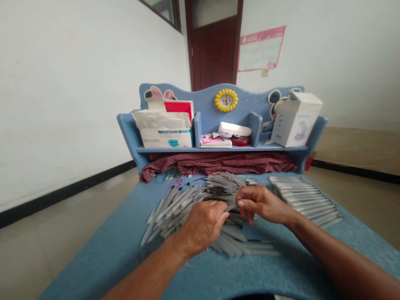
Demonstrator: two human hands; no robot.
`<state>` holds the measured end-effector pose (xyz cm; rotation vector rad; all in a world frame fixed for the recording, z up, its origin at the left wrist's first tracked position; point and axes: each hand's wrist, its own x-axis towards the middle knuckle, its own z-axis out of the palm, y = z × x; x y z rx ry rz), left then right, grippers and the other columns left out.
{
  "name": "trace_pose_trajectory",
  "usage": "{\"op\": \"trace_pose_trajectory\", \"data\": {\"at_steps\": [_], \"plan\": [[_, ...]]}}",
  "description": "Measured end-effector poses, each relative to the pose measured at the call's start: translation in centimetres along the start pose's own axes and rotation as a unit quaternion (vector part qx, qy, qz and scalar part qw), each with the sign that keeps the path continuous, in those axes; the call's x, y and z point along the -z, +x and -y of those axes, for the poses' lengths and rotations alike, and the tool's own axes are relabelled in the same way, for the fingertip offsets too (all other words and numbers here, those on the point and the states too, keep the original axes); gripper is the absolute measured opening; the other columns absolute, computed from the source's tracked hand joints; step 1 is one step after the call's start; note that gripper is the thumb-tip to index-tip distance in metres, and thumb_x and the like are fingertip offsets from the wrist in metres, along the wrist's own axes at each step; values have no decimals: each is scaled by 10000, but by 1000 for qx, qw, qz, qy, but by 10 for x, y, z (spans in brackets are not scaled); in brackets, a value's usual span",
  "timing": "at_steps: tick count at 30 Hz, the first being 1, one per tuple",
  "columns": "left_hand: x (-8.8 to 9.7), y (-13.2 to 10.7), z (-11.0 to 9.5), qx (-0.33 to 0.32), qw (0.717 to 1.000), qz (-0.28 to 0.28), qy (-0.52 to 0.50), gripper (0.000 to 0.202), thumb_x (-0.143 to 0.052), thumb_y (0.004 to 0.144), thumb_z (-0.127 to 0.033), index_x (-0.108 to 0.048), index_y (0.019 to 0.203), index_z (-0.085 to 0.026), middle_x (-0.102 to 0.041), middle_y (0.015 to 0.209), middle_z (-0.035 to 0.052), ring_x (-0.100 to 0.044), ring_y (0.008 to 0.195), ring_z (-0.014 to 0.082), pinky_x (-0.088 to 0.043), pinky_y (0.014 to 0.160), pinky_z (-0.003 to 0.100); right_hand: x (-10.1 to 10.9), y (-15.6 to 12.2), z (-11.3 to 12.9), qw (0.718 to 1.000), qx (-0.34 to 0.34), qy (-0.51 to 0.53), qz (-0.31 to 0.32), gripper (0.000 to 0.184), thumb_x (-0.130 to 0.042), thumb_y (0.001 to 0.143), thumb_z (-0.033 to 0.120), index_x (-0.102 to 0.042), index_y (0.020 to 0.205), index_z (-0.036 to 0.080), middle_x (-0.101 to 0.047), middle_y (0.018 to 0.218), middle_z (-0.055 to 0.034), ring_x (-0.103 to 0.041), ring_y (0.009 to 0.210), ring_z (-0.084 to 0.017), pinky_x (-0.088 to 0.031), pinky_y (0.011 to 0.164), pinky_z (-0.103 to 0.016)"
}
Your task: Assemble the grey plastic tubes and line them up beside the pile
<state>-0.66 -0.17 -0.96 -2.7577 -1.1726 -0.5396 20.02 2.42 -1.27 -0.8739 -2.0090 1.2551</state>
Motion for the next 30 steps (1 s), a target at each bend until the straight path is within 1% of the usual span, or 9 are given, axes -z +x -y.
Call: {"op": "trace_pose_trajectory", "data": {"at_steps": [3,6,11,15,17,20,24,27,30], "plan": [[-1,0,-1,-10,1000,1,-1,168,-447,867,-222,-527,727,-174,-610,662,16,-572,604,149,-383,557,256,-3,0,-1,999,12,-49,-9,399,-479,822,509,-498,635,157,-549,540,8,-523,410,-81,-374,393,-182],[-5,-1,-2,-19,999,-17,27,169,-435,868,-198,-521,725,-176,-601,664,19,-565,614,152,-392,561,258,-9,1,-4,997,-30,-63,-35,425,-458,825,524,-434,580,177,-505,442,29,-442,312,-64,-299,316,-172],[-8,-4,-3,-54,987,-79,130,191,-385,866,-127,-513,734,-181,-559,649,22,-531,612,173,-406,570,288,-21,6,-11,988,-142,31,-49,429,-363,845,559,-405,621,195,-475,332,58,-328,197,-64,-194,223,-170],[-7,-3,-4,-38,987,-82,134,184,-400,856,-117,-525,735,-177,-564,665,29,-531,633,182,-409,589,300,-25,8,-9,978,-182,76,-62,440,-339,846,554,-394,593,198,-465,299,55,-300,170,-69,-168,200,-175],[-4,-1,-5,-2,994,-65,82,131,-445,847,-154,-545,765,-170,-589,700,34,-549,675,181,-415,612,290,-25,8,-6,980,-174,63,-68,442,-343,846,550,-399,586,198,-464,300,55,-307,175,-68,-174,206,-174],[3,3,-5,50,998,-18,-23,134,-465,855,-234,-574,808,-172,-623,773,38,-571,743,171,-419,653,269,-23,7,-3,989,-115,0,-95,447,-369,846,542,-416,574,191,-476,336,50,-347,211,-60,-204,233,-169],[12,7,-4,47,993,52,-92,282,-372,894,-230,-566,699,-171,-601,703,15,-558,663,134,-393,600,238,-20,4,-2,987,-29,-82,-133,441,-426,847,499,-442,545,178,-502,406,30,-401,279,-45,-245,280,-159],[9,6,-1,27,996,28,-85,260,-403,885,-218,-573,697,-160,-592,693,24,-553,669,139,-394,615,240,-21,3,-3,989,-39,-73,-124,440,-422,848,502,-439,548,181,-495,393,35,-393,268,-48,-241,273,-162],[1,3,0,7,999,-34,-32,190,-452,863,-213,-586,742,-154,-597,716,45,-547,710,167,-401,660,269,-24,5,-2,989,-107,-15,-104,439,-389,849,525,-425,569,188,-478,346,50,-356,217,-58,-208,237,-164]]}}
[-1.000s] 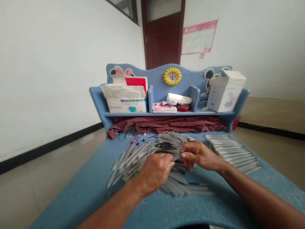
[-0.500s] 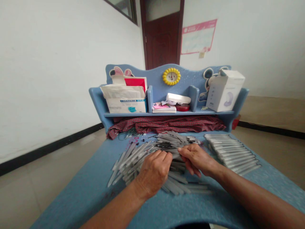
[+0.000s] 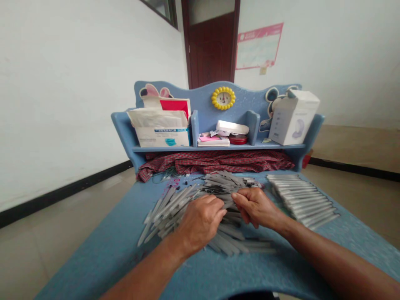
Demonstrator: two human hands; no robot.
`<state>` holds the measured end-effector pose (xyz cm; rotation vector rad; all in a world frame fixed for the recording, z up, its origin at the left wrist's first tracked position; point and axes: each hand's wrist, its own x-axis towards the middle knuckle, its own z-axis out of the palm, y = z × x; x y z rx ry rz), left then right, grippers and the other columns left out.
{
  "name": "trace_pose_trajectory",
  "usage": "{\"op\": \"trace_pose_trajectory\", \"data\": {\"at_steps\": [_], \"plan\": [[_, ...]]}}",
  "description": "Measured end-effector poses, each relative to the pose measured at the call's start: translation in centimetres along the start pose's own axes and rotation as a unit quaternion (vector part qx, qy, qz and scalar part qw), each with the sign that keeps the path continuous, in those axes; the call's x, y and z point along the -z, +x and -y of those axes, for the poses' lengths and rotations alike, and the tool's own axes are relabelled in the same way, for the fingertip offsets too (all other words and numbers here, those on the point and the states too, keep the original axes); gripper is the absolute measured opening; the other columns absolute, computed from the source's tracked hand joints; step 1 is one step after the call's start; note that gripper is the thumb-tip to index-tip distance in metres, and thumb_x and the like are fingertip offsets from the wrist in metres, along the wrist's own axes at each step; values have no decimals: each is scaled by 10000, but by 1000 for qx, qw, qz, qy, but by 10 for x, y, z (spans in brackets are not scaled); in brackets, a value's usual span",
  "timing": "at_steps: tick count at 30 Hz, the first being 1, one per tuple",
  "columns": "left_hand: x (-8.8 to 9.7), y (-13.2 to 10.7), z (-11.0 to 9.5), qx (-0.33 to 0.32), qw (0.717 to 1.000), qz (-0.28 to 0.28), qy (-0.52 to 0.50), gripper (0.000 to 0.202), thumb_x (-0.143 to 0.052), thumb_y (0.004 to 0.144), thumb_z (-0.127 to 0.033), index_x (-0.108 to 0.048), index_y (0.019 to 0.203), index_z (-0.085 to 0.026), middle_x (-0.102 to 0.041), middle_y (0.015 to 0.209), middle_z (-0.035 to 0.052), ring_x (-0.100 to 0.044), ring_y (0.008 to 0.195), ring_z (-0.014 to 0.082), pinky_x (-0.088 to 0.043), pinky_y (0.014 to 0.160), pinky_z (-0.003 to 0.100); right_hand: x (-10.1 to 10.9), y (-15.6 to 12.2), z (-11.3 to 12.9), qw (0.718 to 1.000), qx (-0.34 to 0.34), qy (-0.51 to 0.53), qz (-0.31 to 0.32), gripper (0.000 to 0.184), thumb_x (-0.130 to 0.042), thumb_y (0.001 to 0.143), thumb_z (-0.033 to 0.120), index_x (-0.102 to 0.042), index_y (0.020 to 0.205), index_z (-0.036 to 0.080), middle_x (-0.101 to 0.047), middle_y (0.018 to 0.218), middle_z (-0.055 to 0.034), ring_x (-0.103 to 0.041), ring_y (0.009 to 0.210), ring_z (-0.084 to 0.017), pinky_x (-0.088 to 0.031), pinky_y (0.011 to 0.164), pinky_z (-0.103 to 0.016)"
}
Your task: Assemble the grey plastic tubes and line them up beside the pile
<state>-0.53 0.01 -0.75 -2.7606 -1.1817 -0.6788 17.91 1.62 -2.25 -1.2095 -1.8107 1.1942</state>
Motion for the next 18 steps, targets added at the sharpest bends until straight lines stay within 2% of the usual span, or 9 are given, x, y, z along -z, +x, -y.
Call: {"op": "trace_pose_trajectory", "data": {"at_steps": [3,5,9,13,15,18], "plan": [[-5,-2,0,-10,999,-26,47,165,-465,851,-198,-583,742,-157,-595,714,51,-536,712,183,-400,660,288,-3,1,4,996,-66,52,22,430,-365,851,519,-402,570,195,-466,303,56,-308,175,-65,-173,210,-168],[-4,-1,-1,6,999,-25,38,139,-483,843,-206,-587,762,-159,-602,735,50,-543,732,187,-404,675,291,-4,2,6,994,-80,69,24,427,-364,847,516,-395,565,197,-459,292,55,-289,165,-67,-165,203,-171],[8,4,-3,73,996,24,-50,173,-481,850,-282,-591,781,-168,-610,741,25,-553,717,159,-402,643,255,-1,1,7,999,-9,33,-6,422,-382,842,513,-416,577,187,-471,335,54,-348,207,-61,-200,231,-157],[17,7,-1,58,990,86,-97,278,-391,883,-239,-602,718,-168,-597,686,5,-540,658,128,-381,613,232,2,0,4,996,63,-31,-45,421,-409,843,493,-426,565,178,-492,402,42,-391,258,-43,-239,265,-147],[17,6,-1,46,991,70,-100,228,-434,862,-220,-598,714,-164,-594,684,4,-537,659,126,-377,616,231,2,-1,5,996,63,-35,-43,425,-407,846,492,-426,561,177,-494,398,39,-392,257,-43,-234,264,-147],[12,4,-1,24,997,5,-73,133,-512,820,-204,-584,720,-154,-582,693,20,-529,689,146,-374,634,249,3,-1,7,1000,22,-3,-17,436,-379,850,510,-414,565,182,-475,349,50,-369,223,-54,-215,241,-152]]}}
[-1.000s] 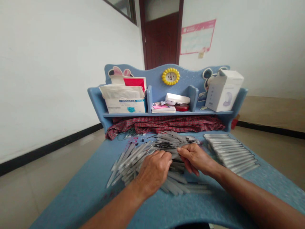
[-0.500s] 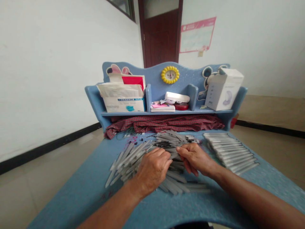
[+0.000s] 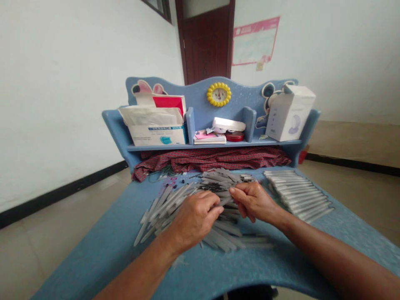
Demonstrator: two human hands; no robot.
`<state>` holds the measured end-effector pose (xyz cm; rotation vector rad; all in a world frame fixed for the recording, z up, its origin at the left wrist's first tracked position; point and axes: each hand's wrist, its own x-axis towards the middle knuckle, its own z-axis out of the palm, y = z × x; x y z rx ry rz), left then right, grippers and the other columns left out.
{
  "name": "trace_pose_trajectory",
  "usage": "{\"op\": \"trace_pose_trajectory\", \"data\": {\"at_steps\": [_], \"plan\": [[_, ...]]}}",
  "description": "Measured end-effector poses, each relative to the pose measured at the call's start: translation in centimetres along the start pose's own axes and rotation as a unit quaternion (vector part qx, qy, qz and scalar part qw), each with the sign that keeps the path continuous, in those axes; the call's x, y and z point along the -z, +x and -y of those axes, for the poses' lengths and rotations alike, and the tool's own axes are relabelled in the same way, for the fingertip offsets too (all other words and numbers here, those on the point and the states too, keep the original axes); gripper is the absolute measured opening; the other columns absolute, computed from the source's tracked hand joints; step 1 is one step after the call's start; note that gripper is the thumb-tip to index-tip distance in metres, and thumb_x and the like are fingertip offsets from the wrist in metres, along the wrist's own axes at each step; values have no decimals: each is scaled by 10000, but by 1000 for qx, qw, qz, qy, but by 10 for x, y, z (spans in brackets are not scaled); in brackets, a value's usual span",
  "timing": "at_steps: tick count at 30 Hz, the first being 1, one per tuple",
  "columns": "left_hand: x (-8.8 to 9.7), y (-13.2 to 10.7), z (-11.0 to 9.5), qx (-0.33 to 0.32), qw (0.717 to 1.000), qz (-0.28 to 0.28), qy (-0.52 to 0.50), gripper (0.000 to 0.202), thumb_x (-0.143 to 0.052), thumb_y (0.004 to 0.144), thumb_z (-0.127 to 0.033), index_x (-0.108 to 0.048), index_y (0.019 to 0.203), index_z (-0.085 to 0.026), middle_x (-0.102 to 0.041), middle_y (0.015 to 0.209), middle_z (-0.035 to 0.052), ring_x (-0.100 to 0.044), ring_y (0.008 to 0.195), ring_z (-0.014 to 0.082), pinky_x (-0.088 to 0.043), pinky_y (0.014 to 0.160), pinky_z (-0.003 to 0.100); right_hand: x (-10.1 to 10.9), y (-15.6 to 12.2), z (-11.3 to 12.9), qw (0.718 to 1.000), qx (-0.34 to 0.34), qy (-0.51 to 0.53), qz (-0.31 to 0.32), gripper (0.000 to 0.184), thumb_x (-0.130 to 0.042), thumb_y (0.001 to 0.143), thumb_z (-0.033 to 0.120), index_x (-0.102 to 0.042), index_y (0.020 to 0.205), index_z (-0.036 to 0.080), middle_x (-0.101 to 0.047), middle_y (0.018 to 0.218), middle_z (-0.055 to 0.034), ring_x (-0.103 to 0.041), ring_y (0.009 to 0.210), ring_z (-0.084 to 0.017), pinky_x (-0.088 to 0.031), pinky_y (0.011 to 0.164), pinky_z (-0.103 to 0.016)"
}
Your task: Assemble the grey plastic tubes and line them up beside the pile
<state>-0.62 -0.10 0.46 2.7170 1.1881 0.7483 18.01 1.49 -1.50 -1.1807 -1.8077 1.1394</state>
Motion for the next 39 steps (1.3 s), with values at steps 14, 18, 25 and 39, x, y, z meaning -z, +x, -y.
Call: {"op": "trace_pose_trajectory", "data": {"at_steps": [14,18,25,39], "plan": [[8,6,0,119,983,69,-122,203,-466,811,-282,-581,696,-159,-493,588,-39,-459,569,101,-327,547,217,41,2,3,996,26,41,80,204,-558,763,342,-492,769,149,-587,523,23,-525,360,-87,-386,355,-169],[7,8,3,149,975,73,-146,224,-448,806,-303,-575,695,-156,-474,581,-47,-443,561,99,-317,543,215,58,4,-2,979,-41,-151,133,24,-509,718,156,-529,727,145,-538,498,36,-497,345,-80,-357,338,-159],[4,9,6,167,973,87,-137,221,-446,787,-313,-580,696,-161,-473,573,-47,-441,560,105,-314,547,220,55,12,-13,884,-29,-431,177,206,-500,671,115,-626,827,161,-607,580,-1,-571,456,-105,-374,440,-172],[-4,6,13,140,978,113,-107,241,-436,799,-346,-589,720,-177,-509,597,-38,-464,578,116,-304,541,230,56,12,-13,862,-48,-463,201,275,-531,654,121,-627,909,158,-661,710,-20,-534,405,-66,-351,414,-154]]}}
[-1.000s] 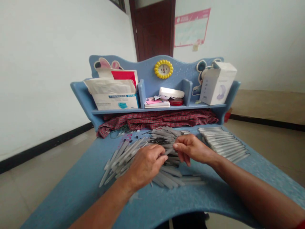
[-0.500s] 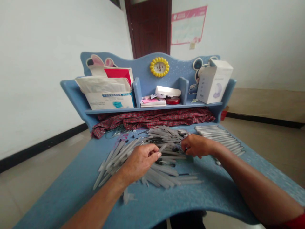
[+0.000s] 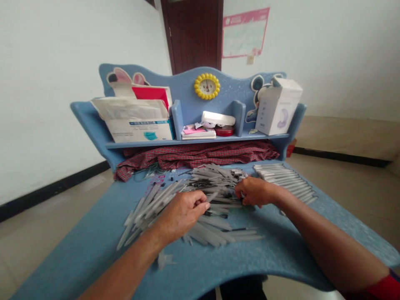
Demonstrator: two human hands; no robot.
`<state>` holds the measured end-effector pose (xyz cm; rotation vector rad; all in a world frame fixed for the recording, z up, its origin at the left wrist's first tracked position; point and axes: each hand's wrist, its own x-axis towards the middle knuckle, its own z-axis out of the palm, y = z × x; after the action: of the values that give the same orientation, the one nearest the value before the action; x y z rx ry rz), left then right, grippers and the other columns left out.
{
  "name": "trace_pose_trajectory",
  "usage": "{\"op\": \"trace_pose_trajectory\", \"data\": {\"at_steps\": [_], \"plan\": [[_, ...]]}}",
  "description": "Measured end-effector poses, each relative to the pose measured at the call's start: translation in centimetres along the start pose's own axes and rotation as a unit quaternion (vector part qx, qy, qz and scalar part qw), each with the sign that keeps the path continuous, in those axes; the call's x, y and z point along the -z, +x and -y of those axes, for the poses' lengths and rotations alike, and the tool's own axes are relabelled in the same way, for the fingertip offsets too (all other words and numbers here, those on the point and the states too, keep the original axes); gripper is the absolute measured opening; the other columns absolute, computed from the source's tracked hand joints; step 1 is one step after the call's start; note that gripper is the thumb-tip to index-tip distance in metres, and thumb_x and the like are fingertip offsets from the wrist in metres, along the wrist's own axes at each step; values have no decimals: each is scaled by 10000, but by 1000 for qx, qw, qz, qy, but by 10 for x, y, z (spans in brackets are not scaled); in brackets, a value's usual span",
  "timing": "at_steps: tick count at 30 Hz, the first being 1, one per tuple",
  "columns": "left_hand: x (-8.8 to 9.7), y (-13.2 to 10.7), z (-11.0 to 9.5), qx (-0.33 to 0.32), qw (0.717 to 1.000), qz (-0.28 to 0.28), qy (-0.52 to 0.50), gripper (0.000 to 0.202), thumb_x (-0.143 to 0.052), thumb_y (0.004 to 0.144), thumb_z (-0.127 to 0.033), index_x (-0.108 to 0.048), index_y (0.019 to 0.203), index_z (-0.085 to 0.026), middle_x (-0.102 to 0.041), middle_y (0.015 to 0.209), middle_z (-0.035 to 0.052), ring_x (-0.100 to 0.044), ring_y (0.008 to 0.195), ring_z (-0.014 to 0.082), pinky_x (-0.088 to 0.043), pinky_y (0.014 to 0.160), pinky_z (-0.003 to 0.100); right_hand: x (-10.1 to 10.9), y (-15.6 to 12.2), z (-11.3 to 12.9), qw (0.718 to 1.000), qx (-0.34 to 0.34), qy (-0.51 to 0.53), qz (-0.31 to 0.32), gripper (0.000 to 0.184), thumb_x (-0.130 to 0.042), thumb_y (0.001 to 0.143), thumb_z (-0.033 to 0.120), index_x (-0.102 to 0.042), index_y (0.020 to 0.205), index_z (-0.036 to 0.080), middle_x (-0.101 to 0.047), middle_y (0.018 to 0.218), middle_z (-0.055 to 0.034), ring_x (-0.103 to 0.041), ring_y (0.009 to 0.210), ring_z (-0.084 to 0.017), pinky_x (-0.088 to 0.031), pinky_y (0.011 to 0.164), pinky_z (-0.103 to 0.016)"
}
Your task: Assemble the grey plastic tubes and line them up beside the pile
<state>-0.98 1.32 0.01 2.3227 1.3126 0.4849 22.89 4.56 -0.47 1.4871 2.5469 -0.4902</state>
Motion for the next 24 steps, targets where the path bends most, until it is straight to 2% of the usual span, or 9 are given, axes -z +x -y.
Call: {"op": "trace_pose_trajectory", "data": {"at_steps": [5,8,10,12,14,18,24], "plan": [[0,0,0,-2,1000,1,2,236,-436,798,-342,-592,729,-178,-518,602,-37,-465,573,112,-305,538,227,3,-4,-8,995,-1,100,9,263,-552,680,153,-603,938,148,-616,640,1,-535,387,-77,-346,374,-148],[0,0,0,-7,1000,-1,5,237,-432,802,-336,-597,739,-178,-512,599,-38,-464,571,112,-308,544,228,3,-3,-6,992,-10,103,-73,168,-511,743,193,-634,853,160,-609,599,3,-564,452,-92,-377,438,-163],[0,0,0,-8,1000,-4,5,236,-434,803,-333,-598,735,-176,-513,597,-36,-465,572,114,-308,544,229,1,0,0,988,-19,51,-146,173,-503,773,241,-661,804,178,-653,675,-22,-607,591,-123,-410,541,-189],[0,0,-1,-7,1000,-4,3,231,-441,800,-328,-597,725,-175,-510,590,-35,-465,568,116,-306,537,228,-2,5,9,983,-37,-14,-180,210,-498,791,298,-682,815,200,-686,791,-50,-624,746,-165,-423,642,-221],[0,-1,-3,-3,1000,-7,2,219,-451,793,-318,-598,718,-174,-503,579,-35,-462,562,117,-302,527,225,-4,10,17,982,-61,-63,-168,259,-468,809,338,-691,857,215,-693,875,-78,-623,833,-205,-430,689,-257],[0,-1,-4,-4,1000,-12,1,202,-463,789,-302,-597,716,-170,-507,581,-33,-474,567,119,-305,528,224,-7,18,25,983,-77,-97,-135,272,-482,769,311,-703,872,193,-691,884,-132,-630,841,-266,-446,685,-316],[-3,-2,1,-19,1000,-13,-5,214,-460,803,-323,-601,739,-176,-523,591,-34,-483,568,116,-309,530,222,-6,24,24,984,-82,-96,-124,249,-516,691,196,-704,849,152,-689,888,-147,-630,835,-256,-438,682,-298]]}}
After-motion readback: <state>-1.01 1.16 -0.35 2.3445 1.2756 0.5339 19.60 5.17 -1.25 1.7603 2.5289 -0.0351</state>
